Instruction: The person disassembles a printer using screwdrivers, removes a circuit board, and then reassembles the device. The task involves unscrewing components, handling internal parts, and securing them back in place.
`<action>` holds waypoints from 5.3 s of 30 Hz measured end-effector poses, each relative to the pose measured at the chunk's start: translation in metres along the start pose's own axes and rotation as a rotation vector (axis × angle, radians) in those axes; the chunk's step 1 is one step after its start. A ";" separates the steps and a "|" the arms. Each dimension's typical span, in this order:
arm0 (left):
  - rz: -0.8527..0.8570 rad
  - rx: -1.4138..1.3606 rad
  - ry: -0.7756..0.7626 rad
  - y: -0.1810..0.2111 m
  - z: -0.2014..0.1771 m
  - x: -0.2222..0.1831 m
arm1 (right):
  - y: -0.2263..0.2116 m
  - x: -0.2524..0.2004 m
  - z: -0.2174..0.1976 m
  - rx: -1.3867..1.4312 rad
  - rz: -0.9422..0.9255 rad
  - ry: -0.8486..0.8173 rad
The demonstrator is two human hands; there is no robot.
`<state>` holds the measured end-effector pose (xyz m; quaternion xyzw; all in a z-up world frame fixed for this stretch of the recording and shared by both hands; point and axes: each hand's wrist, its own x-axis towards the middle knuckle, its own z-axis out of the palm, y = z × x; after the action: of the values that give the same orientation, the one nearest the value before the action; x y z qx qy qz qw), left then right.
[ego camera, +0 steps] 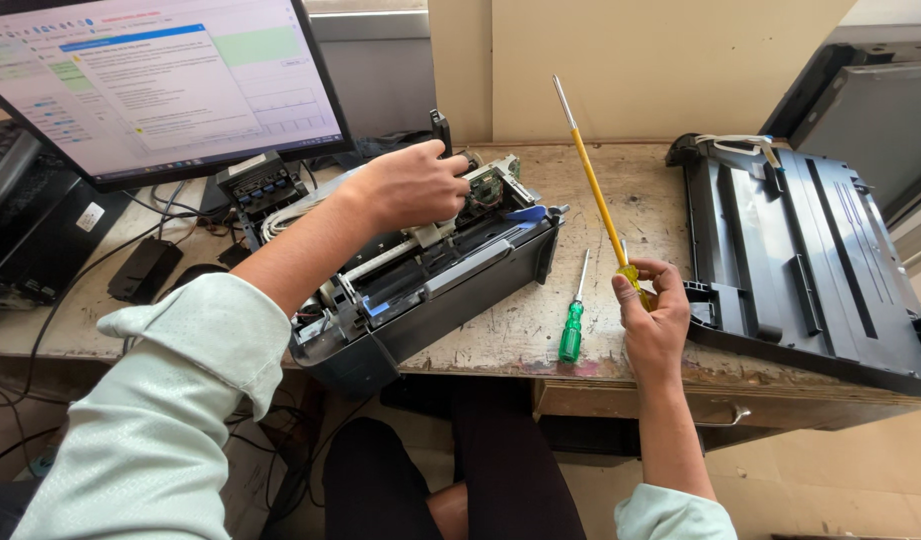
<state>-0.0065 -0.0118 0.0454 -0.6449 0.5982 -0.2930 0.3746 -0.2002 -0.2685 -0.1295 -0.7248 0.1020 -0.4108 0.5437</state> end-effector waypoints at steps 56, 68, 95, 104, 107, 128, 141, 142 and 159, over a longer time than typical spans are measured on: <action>-0.525 -0.663 0.481 0.032 0.055 -0.021 | -0.155 0.001 -0.052 -0.764 -0.542 -0.293; -0.522 -0.618 0.447 0.034 0.053 -0.022 | -0.168 -0.007 -0.038 -0.845 -0.565 -0.285; -0.517 -0.526 0.375 0.032 0.043 -0.021 | -0.186 -0.027 -0.022 -0.812 -0.427 -0.238; -0.522 -0.546 0.369 0.034 0.045 -0.021 | -0.189 -0.031 -0.027 -0.836 -0.431 -0.215; -0.522 -0.561 0.365 0.033 0.046 -0.020 | -0.188 -0.029 -0.026 -0.827 -0.418 -0.221; -0.522 -0.541 0.378 0.032 0.043 -0.020 | -0.202 -0.025 -0.017 -0.811 -0.590 -0.212; -0.479 -0.411 0.284 0.030 0.031 -0.017 | -0.190 -0.030 -0.031 -0.838 -0.363 -0.227; -0.470 -0.419 0.245 0.029 0.031 -0.015 | -0.188 -0.033 -0.038 -0.839 -0.307 -0.213; -0.892 -0.907 0.680 0.018 0.024 -0.111 | 0.017 -0.013 -0.016 -0.134 -0.232 0.141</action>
<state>-0.0092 0.1010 0.0249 -0.7929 0.4243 -0.3255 -0.2921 -0.2148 -0.2786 -0.1496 -0.7356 0.0827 -0.5132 0.4344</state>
